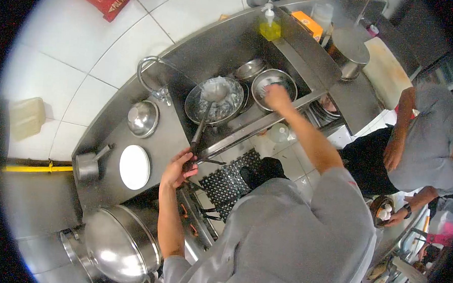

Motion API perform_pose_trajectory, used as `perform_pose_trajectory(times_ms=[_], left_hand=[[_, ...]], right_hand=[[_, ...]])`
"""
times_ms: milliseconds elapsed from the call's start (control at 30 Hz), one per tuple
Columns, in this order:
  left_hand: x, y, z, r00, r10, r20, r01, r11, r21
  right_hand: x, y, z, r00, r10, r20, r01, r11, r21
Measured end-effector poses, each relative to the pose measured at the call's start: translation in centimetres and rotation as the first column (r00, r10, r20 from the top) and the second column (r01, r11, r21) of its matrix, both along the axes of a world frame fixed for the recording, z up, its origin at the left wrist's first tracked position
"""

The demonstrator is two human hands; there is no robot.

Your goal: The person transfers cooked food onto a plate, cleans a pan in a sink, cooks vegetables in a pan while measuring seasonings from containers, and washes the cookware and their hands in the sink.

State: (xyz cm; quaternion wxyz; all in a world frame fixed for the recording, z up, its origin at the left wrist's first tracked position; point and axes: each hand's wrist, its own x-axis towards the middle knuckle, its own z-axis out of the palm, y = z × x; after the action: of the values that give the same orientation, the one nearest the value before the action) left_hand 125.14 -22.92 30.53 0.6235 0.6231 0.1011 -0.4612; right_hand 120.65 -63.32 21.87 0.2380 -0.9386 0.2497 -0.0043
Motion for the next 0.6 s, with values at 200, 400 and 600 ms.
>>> perform_pose_trajectory(times_ms=[200, 400, 600], left_hand=[[3.3, 0.0, 0.4, 0.993, -0.107, 0.042, 0.102, 0.989, 0.11], [4.1, 0.7, 0.6, 0.971, -0.209, 0.113, 0.168, 0.941, 0.294], [5.6, -1.0, 2.4, 0.982, -0.188, 0.032, 0.16, 0.903, 0.398]], right_hand=[[3.8, -8.0, -9.0, 0.936, -0.16, -0.313, 0.147, 0.987, -0.066], [5.3, -9.3, -4.4, 0.976, -0.148, -0.162, 0.166, 0.981, 0.101], [14.5, 0.5, -1.9, 0.868, 0.398, 0.296, -0.424, 0.905, 0.027]])
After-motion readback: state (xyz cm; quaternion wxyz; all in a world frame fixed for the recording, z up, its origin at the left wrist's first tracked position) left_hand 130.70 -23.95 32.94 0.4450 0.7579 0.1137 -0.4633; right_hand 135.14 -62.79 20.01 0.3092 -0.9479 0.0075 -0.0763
